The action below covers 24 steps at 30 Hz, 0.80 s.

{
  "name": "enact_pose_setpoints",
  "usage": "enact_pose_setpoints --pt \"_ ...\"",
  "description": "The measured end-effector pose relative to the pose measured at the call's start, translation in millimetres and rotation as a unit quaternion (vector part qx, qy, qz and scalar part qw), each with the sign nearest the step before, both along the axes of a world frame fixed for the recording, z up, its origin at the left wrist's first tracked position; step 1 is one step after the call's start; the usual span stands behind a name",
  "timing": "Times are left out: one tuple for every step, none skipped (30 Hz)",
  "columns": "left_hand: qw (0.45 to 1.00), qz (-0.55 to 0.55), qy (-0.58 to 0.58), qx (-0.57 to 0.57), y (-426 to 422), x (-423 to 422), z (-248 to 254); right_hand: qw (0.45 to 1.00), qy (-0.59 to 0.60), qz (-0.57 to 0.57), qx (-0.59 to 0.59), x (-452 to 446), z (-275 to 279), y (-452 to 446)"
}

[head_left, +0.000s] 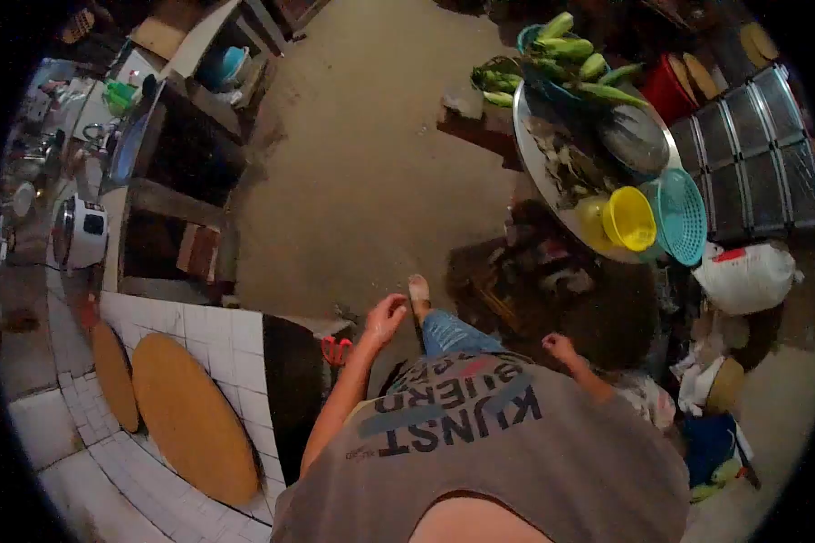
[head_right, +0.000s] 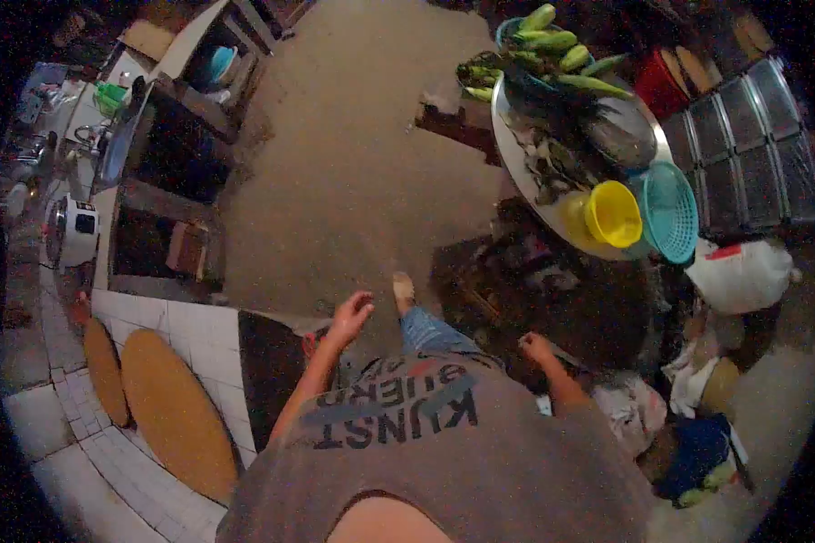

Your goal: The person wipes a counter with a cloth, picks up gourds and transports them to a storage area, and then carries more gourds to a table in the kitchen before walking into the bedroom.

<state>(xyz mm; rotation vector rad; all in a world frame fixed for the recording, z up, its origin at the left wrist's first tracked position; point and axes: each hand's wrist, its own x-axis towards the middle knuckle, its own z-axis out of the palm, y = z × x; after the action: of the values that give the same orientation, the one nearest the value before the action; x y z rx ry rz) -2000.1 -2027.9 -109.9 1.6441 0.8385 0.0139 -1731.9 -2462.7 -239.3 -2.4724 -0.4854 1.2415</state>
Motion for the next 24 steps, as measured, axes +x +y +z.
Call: enact_pose_setpoints --pt "1.000 -0.004 0.003 0.006 13.0 8.8 8.1 0.998 0.036 0.004 -0.048 -16.4 4.2 21.5" --pt "1.000 -0.004 0.020 -0.007 20.0 7.9 17.1 0.993 -0.017 0.104 0.060 -21.4 1.2 31.6" --pt "0.999 -0.007 0.041 -0.025 25.3 -1.1 25.0 0.995 -0.002 0.089 0.054 -41.1 5.0 45.8" --pt "0.999 -0.001 0.007 -0.046 33.3 -9.0 12.6 0.998 0.024 0.053 0.028 -41.2 20.7 77.1" --pt "0.999 -0.013 0.003 -0.051 42.7 -16.3 8.6 0.999 0.046 0.016 0.000 -37.6 34.9 104.9" --pt "0.999 -0.005 0.012 -0.046 51.7 -27.1 6.3 0.998 0.015 0.014 0.054 -39.9 46.9 120.7" --pt "0.999 0.002 0.019 -0.040 60.5 -34.1 2.4 0.994 -0.021 0.011 0.107 -37.4 56.3 134.0" --pt "0.998 0.023 0.020 -0.063 68.1 -42.2 -3.4 0.997 -0.020 0.008 0.075 -30.6 62.2 146.6" --pt "0.995 0.043 0.024 -0.087 74.4 -46.4 -9.8 0.999 -0.017 0.002 0.043 -22.5 65.4 153.4" --pt "0.995 0.024 0.023 -0.095 79.5 -41.6 -5.9 0.998 -0.039 -0.010 0.057 -13.3 59.2 152.6" --pt "0.985 0.060 0.035 -0.159 84.5 -37.9 8.2 0.995 -0.059 -0.024 0.070 -8.6 51.8 150.4" --pt "0.969 0.095 0.053 -0.221 88.0 -37.6 18.4 0.993 -0.080 -0.053 0.065 -6.3 59.7 150.7" --pt "0.969 0.078 0.061 -0.226 90.2 -36.4 23.1 0.990 -0.101 -0.078 0.059 -1.1 74.1 152.0" --pt "0.973 0.058 0.086 -0.205 92.1 -32.9 26.1 0.989 -0.106 -0.100 0.039 4.1 78.8 147.6" --pt "0.976 0.042 0.111 -0.182 93.9 -29.9 26.1 0.987 -0.109 -0.120 0.019 11.2 81.4 142.7" --pt "0.975 0.020 0.106 -0.195 99.5 -33.6 15.5 0.985 -0.106 -0.133 0.015 17.9 83.2 136.4" --pt "0.974 0.009 0.111 -0.196 96.9 -36.2 -0.6 0.982 -0.142 -0.125 -0.017 27.2 79.7 123.1" --pt "0.978 -0.031 0.112 -0.173 100.3 -40.6 -5.5 0.977 -0.175 -0.116 -0.048 32.9 76.9 115.8" --pt "0.979 -0.072 0.113 -0.151 103.3 -34.4 -8.7 0.970 -0.185 -0.145 -0.062 44.8 76.6 113.9" --pt "0.977 -0.081 0.127 -0.151 99.3 -27.3 -16.8 0.971 -0.173 -0.156 -0.053 58.7 72.6 100.8" --pt "0.975 -0.099 0.132 -0.152 99.0 -25.6 -15.8 0.965 -0.186 -0.162 -0.084 67.5 72.4 100.2" --pt "0.972 -0.117 0.136 -0.152 98.5 -20.1 -16.7 0.962 -0.208 -0.153 -0.092 76.4 73.2 102.0" --pt "0.968 -0.123 0.154 -0.153 92.3 -7.6 -23.5 0.957 -0.227 -0.160 -0.084 89.8 55.3 94.4" --pt "0.967 -0.140 0.147 -0.156 89.4 -1.4 -26.1 0.950 -0.255 -0.164 -0.074 99.2 46.3 91.2"
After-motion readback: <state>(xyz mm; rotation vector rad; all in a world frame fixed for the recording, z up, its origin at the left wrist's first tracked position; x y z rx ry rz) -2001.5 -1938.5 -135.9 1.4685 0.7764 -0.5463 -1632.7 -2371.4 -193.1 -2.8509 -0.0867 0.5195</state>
